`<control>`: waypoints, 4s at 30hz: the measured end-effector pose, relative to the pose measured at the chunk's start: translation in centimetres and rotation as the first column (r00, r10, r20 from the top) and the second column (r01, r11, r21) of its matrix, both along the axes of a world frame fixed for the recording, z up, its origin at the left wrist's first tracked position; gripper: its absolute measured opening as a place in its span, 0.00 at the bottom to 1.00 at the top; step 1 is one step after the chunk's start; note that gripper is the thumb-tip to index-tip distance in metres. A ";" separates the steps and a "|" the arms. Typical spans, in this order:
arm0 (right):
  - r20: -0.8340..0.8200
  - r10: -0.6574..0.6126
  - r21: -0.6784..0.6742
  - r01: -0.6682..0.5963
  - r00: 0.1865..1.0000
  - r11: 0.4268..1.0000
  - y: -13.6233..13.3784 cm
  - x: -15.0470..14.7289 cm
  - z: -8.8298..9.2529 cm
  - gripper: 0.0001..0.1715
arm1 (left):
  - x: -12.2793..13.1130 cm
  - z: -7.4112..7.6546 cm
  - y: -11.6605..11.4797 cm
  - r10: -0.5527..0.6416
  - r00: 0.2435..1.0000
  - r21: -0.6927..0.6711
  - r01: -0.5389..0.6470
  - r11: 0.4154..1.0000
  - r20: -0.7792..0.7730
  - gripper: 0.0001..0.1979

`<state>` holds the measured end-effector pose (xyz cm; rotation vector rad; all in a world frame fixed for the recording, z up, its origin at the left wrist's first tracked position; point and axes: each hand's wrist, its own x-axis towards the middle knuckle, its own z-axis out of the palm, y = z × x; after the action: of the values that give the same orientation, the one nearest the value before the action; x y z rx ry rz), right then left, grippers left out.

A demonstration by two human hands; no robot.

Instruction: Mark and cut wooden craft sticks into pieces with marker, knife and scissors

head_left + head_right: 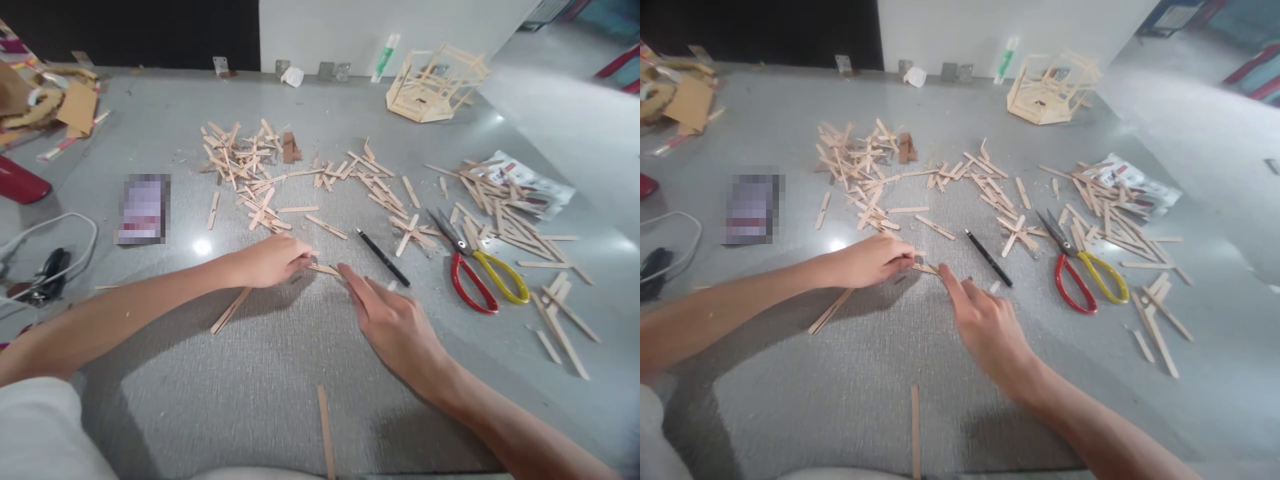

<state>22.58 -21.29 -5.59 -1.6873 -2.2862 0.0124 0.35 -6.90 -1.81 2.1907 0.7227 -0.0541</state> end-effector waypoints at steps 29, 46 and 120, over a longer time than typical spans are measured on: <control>0.295 -0.016 -0.233 0.088 0.955 0.969 -0.3 -2.6 1.9 0.47 | 0.5 -1.9 -1.3 -0.109 0.986 0.466 0.157 0.870 -0.130 0.14; 0.428 0.055 -0.302 0.085 0.902 0.950 0.2 -4.1 2.5 0.47 | 0.5 -2.1 -1.3 -0.103 0.981 0.530 0.177 0.829 -0.165 0.15; -0.442 -0.213 -0.492 -0.037 0.871 0.870 1.8 0.1 3.8 0.20 | 0.0 -1.1 -0.1 -0.139 0.987 0.144 0.126 0.982 0.085 0.14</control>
<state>22.71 -19.54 -1.79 -1.7486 -1.9020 0.9636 0.38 -7.04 -2.94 2.3550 0.5409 0.0324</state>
